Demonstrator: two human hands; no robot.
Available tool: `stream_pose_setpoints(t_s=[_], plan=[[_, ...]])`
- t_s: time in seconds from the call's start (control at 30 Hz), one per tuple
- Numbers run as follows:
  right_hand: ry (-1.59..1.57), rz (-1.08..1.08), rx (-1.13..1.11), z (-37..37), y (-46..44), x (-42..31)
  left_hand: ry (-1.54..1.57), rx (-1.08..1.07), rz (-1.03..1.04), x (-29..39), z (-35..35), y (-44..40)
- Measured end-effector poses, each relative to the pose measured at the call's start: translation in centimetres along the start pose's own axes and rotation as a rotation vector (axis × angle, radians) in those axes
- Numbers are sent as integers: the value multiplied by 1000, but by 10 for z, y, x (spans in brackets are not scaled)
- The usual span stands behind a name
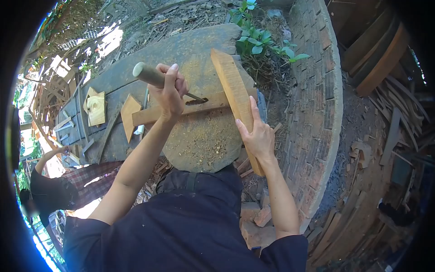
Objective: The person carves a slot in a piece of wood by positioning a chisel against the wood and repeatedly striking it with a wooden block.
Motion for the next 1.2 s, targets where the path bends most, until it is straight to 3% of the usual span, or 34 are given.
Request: stream_pose_setpoints(t_s=[0.27, 0.53, 0.9, 1.2], plan=[[-84, -25, 72, 7, 2, 2, 25, -63, 118, 4, -12, -7], [-62, -9, 50, 9, 3, 3, -17, -8, 86, 18, -30, -3], [-27, 17, 34, 8, 5, 2, -74, -249, 140, 9, -5, -3], [-61, 9, 37, 10, 5, 1, -65, -282, 87, 4, -8, -3]])
Point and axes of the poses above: each hand's wrist, its own y-axis away from the middle knuckle, its own z-axis out of the palm, x = y × z, the point moved 4 cm from there along -y, towards the middle knuckle, and after that the axes turned 10 degrees about y, right-handed, at the moved point
